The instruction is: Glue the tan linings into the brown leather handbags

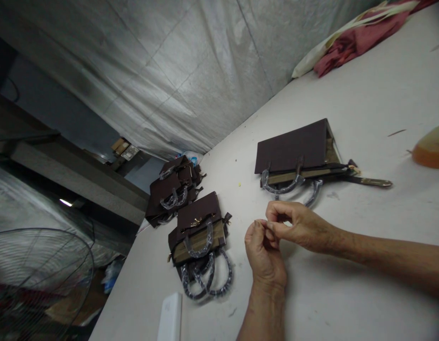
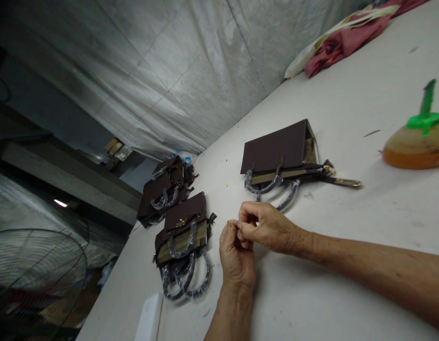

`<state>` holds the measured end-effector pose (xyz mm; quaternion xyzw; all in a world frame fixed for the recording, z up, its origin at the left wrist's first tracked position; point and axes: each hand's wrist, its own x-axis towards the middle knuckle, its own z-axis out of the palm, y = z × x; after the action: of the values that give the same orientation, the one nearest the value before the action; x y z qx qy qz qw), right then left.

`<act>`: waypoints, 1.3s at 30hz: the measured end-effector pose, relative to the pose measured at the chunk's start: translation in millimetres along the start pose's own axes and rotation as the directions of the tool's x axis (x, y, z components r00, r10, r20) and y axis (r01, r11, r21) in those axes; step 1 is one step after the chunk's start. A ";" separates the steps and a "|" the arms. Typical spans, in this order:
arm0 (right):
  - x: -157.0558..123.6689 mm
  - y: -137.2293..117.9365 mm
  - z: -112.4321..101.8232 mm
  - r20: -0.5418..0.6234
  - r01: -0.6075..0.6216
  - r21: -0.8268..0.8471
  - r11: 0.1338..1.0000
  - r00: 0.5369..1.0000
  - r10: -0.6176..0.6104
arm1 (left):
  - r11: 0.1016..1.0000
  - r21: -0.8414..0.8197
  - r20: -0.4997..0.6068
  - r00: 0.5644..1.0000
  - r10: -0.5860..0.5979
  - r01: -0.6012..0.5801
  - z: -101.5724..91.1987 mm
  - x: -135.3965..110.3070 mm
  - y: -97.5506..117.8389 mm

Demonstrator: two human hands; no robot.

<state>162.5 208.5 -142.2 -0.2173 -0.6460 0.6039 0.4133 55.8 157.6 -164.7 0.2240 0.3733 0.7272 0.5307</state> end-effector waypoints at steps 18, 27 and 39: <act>1.0 -5.0 -7.5 -0.003 -0.003 0.039 0.999 1.000 0.003 | 0.985 -0.165 0.040 0.998 -0.041 0.047 -4.1 3.1 5.7; 1.7 2.3 -4.1 -0.040 0.188 -0.143 0.972 0.980 -0.196 | 0.962 -0.268 -0.017 0.998 -0.059 0.052 -4.5 4.9 6.4; -2.3 5.1 3.2 -0.057 0.311 -0.290 0.905 0.938 -0.341 | 0.996 -0.083 -0.025 0.999 -0.033 0.031 3.1 -3.6 -2.5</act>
<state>160.1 205.6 -147.5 -0.1937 -0.7283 0.4175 0.5077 60.8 155.6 -164.4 0.1860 0.3533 0.7363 0.5462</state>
